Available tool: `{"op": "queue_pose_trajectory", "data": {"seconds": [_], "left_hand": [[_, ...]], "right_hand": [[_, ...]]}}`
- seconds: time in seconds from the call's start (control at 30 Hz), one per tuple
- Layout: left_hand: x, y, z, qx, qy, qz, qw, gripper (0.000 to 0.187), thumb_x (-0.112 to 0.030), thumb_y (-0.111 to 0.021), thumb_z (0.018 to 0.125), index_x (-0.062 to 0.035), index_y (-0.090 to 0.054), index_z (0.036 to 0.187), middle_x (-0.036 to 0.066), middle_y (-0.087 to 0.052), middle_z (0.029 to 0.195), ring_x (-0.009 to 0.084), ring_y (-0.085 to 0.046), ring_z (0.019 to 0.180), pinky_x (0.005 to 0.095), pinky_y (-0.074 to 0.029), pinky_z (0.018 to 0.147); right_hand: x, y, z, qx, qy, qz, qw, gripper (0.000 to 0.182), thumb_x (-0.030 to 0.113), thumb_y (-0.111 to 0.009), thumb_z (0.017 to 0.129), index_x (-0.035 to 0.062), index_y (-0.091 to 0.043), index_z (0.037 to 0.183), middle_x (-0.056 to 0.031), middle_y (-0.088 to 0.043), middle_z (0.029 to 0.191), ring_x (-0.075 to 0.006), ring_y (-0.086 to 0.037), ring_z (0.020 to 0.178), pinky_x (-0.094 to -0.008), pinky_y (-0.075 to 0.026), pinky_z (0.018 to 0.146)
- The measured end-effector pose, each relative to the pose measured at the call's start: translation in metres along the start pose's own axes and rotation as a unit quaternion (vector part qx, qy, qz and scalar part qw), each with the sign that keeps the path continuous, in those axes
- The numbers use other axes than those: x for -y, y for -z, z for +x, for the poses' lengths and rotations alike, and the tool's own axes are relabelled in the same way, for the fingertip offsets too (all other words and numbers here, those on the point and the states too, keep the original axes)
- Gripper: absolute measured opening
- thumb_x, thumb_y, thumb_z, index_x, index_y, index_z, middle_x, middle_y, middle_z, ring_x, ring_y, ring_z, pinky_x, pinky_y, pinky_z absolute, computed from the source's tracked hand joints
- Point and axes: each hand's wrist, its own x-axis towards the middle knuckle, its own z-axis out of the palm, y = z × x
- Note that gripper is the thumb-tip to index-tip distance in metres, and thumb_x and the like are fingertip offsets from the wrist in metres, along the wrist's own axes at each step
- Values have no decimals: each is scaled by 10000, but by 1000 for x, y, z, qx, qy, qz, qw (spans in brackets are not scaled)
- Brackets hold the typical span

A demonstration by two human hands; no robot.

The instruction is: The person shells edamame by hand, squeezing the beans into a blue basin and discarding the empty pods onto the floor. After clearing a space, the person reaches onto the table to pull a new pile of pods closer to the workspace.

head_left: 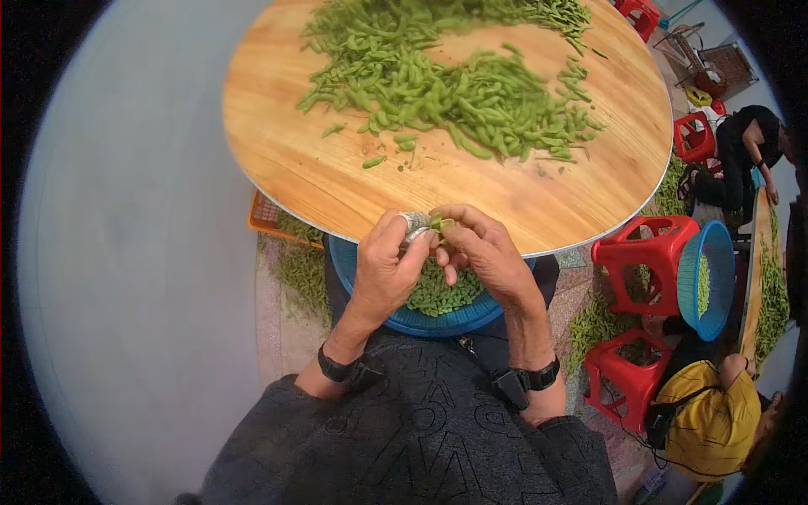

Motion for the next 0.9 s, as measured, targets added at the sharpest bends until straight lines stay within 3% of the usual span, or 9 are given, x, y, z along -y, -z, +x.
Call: {"op": "queue_pose_trajectory", "data": {"seconds": [0.13,0.2,0.33,0.4,0.57,0.63,0.67,0.83,0.9], "left_hand": [[1,9,-4,-31,33,-10,999,87,-12,-677,927,40,-614,956,122,-603,857,202,-616,690,339,-485,615],[6,19,-8,-33,42,5,999,91,-18,-673,941,24,-655,1019,37,-629,826,81,-557,688,260,-444,606],[8,45,-18,-46,95,-40,994,84,-33,-671,952,10,-670,1024,16,-616,756,64,-538,630,236,-420,562],[7,71,-23,-54,247,-194,948,58,-45,-663,966,12,-665,978,27,-605,715,76,-531,574,240,-409,513],[36,131,-45,-141,279,-183,932,113,-115,-645,987,-28,-700,1035,-11,-589,676,55,-495,530,212,-366,474],[53,151,-55,-170,307,-129,927,149,-143,-631,993,-41,-709,1068,-19,-586,679,56,-502,536,216,-367,467],[67,161,-63,-186,317,-94,925,167,-158,-626,994,-46,-713,1084,-25,-586,685,55,-510,543,217,-373,463],[183,200,-117,-168,310,130,927,283,-163,-607,961,31,-663,1159,117,-660,822,191,-636,664,353,-496,594],[226,206,-139,-186,273,253,909,165,-159,-596,981,-23,-503,970,15,-526,667,109,-526,557,309,-419,484]], "right_hand": [[-3,-4,-3,-13,20,-33,999,359,154,-536,1070,-73,-564,1346,-91,-680,1020,-129,-674,805,-255,-583,634],[-7,-5,-5,-7,14,-41,999,366,157,-531,1073,-75,-565,1354,-92,-682,1030,-133,-676,827,-256,-586,655],[-12,-13,-16,10,35,-162,986,386,108,-491,1060,-86,-544,1390,-151,-695,1151,-211,-693,1013,-321,-573,868],[-20,-14,-23,22,87,-308,947,407,66,-481,1026,-80,-538,1401,-198,-685,1274,-288,-667,1190,-373,-502,1039],[-17,-30,-29,33,117,-420,899,349,76,-534,1017,-46,-589,1338,-199,-701,1232,-333,-677,1184,-372,-508,1022],[-14,-30,-28,3,114,-418,901,317,87,-564,1019,-57,-621,1296,-189,-724,1184,-304,-701,1143,-367,-532,981],[-15,-32,-26,-54,95,-362,926,294,107,-605,1016,-64,-655,1250,-151,-750,1076,-242,-731,1002,-333,-558,890],[11,-11,14,-209,117,-371,897,266,134,-650,999,-62,-699,1173,-101,-737,891,-156,-691,782,-280,-544,740],[19,4,40,-245,182,-431,849,253,146,-658,993,-44,-719,1149,-130,-737,876,-162,-693,770,-294,-544,719]]}}
